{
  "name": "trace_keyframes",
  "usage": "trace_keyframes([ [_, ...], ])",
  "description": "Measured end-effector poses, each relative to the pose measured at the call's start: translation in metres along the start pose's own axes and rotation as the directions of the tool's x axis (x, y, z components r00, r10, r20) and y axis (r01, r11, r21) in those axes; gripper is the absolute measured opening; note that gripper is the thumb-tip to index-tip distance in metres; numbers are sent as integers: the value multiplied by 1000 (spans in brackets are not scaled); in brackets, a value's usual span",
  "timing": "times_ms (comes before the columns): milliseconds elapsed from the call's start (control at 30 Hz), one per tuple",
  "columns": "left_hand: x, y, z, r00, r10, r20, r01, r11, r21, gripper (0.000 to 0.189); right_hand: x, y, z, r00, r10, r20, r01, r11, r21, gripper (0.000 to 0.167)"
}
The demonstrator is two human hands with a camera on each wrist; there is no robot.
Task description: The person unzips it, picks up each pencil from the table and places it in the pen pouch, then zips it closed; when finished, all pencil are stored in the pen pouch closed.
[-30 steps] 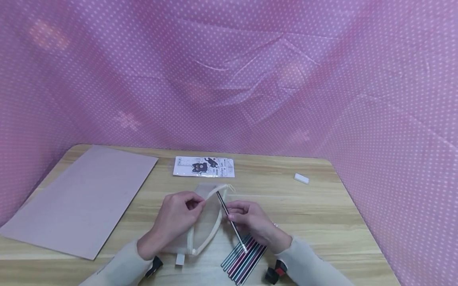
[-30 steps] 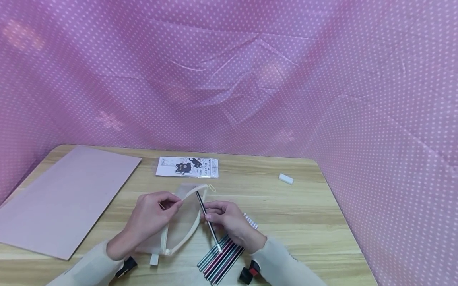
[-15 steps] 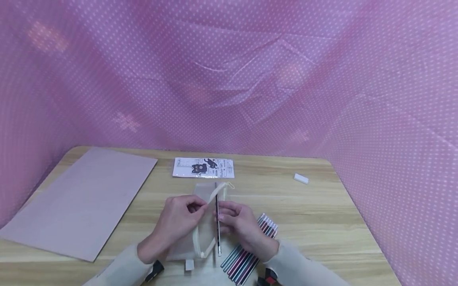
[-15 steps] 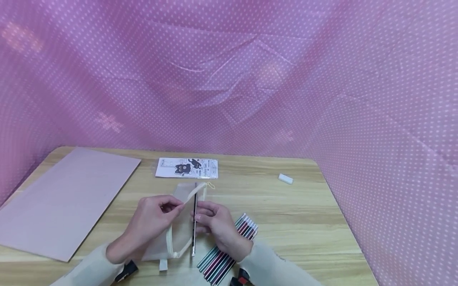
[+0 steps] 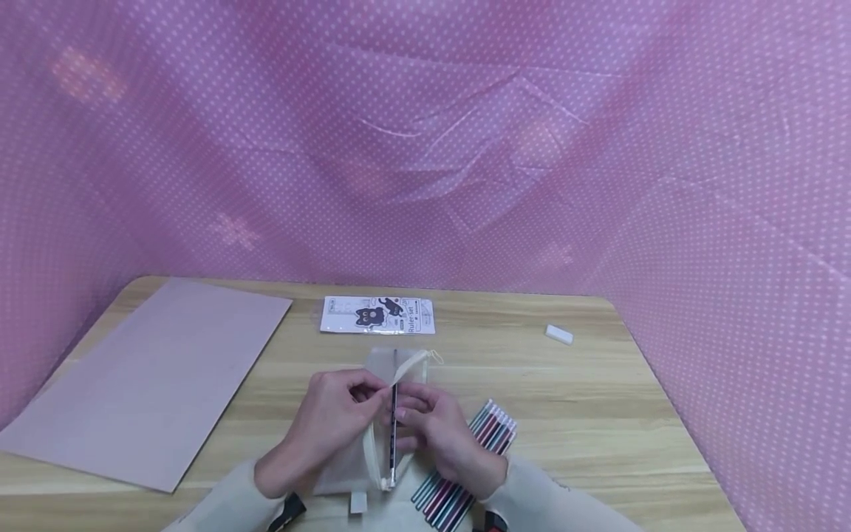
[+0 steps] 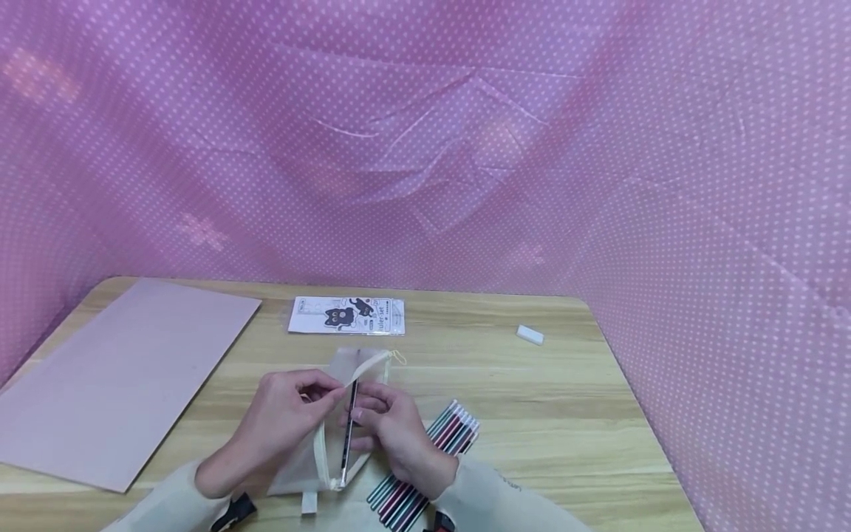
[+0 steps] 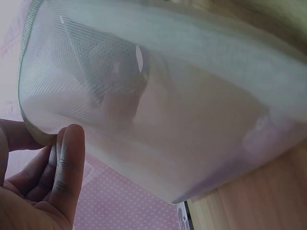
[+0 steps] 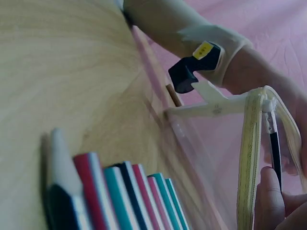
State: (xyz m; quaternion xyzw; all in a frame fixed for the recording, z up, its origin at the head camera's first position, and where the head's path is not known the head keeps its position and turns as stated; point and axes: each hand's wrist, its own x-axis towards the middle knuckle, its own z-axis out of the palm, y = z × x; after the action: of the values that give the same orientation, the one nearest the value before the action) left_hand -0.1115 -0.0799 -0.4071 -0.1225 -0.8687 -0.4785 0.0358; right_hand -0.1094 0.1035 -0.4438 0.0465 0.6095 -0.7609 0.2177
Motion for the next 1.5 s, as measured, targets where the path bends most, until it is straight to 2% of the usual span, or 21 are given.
trace_keyframes([
  [267, 0, 4, -1, 1000, -6, -16, 5, 1000, -13, 2, -2, -1, 1, 999, -36, -7, 36, 999, 36, 53],
  [567, -1, 5, -2, 998, -56, 34, 58, 997, -58, 5, -3, 0, 6, 999, -40, -13, 40, 999, -1, 55],
  [833, 4, 0, -4, 995, -97, -22, 96, 994, -53, 4, -6, 1, 5, 997, -77, 30, 76, 996, 37, 51],
  [1033, 7, -5, -6, 996, -72, -50, 70, 997, -39, 4, -8, -6, -4, 990, -121, 78, 116, 991, 71, 54],
  [1200, 9, -7, -6, 997, -48, -57, 48, 999, -10, 4, -7, -12, -11, 989, -105, 101, 95, 990, 101, 56],
  [1500, 11, -9, -7, 996, -46, -74, 49, 998, 35, 5, -8, -24, -29, 994, -76, 74, 68, 991, 112, 58],
])
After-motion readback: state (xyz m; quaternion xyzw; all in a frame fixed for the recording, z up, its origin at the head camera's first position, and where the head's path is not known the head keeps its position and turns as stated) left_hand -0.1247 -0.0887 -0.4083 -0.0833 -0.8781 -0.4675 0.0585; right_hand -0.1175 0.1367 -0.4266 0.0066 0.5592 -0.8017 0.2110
